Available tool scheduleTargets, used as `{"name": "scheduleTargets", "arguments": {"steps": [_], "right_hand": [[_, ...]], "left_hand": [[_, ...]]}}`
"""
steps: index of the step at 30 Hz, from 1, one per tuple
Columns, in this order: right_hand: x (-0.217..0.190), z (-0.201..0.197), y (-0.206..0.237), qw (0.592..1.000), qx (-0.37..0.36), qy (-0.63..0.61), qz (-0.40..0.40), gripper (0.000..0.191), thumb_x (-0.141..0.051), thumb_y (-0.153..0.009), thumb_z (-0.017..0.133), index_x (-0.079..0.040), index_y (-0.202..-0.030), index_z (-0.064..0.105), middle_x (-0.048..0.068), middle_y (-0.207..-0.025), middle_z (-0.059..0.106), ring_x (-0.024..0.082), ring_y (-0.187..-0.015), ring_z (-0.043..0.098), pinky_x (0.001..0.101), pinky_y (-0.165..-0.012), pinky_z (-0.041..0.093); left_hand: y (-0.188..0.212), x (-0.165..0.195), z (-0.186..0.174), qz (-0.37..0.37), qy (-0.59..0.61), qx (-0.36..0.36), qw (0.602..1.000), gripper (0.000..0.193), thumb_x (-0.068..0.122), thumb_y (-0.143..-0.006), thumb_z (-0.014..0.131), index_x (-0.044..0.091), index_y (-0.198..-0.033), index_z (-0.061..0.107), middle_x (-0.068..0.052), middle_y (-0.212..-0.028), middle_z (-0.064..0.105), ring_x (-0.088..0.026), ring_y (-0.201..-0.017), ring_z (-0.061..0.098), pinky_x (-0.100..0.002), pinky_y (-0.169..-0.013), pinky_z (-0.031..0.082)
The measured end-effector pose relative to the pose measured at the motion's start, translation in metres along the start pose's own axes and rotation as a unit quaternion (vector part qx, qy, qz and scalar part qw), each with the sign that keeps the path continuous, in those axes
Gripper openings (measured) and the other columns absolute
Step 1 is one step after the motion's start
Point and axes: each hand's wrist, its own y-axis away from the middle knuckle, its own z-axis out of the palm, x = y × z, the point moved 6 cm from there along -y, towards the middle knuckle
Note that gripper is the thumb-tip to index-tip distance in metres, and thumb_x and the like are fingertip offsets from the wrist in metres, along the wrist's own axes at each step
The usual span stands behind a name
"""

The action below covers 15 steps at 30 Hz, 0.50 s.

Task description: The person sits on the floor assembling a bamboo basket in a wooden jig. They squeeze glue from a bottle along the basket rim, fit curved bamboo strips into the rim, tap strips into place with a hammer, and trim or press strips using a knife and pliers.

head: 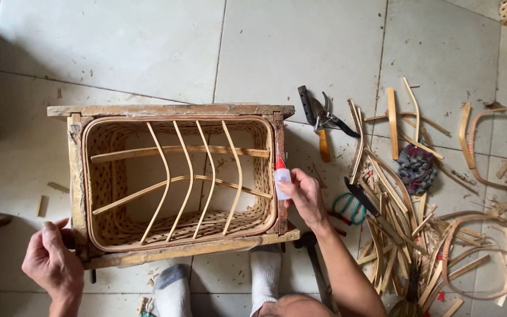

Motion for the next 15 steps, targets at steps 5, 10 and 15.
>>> {"name": "scheduleTargets", "arguments": {"steps": [5,10,15], "right_hand": [[-0.008,-0.001,-0.025,0.998,-0.016,-0.023,0.049,0.042,-0.037,-0.091,0.068,0.004,-0.1,0.069,0.004,-0.075,0.067,0.007,-0.055,0.057,0.0215,-0.048,0.047],[-0.022,0.0,-0.032,0.999,-0.034,-0.001,0.029,0.041,-0.037,-0.093,0.068,0.003,-0.102,0.069,0.007,-0.077,0.069,0.01,-0.058,0.06,0.0227,-0.051,0.051],[-0.058,0.0,-0.037,0.972,-0.005,0.21,-0.101,0.038,-0.03,-0.091,0.074,-0.001,-0.114,0.068,0.009,-0.096,0.075,0.015,-0.08,0.074,0.028,-0.07,0.064]], "left_hand": [[0.005,0.003,-0.001,-0.045,0.0,0.038,0.998,0.038,0.026,-0.125,0.053,-0.001,-0.106,0.072,-0.006,-0.078,0.068,-0.008,-0.066,0.062,-0.026,-0.067,0.051],[0.005,0.014,0.002,-0.063,-0.032,0.049,0.996,0.035,0.026,-0.12,0.054,0.002,-0.107,0.075,-0.004,-0.081,0.067,-0.008,-0.066,0.057,-0.025,-0.06,0.047],[0.005,0.024,0.004,-0.067,-0.016,0.064,0.996,0.034,0.026,-0.117,0.056,0.0,-0.109,0.075,-0.002,-0.08,0.066,-0.006,-0.07,0.055,-0.022,-0.064,0.045]]}}
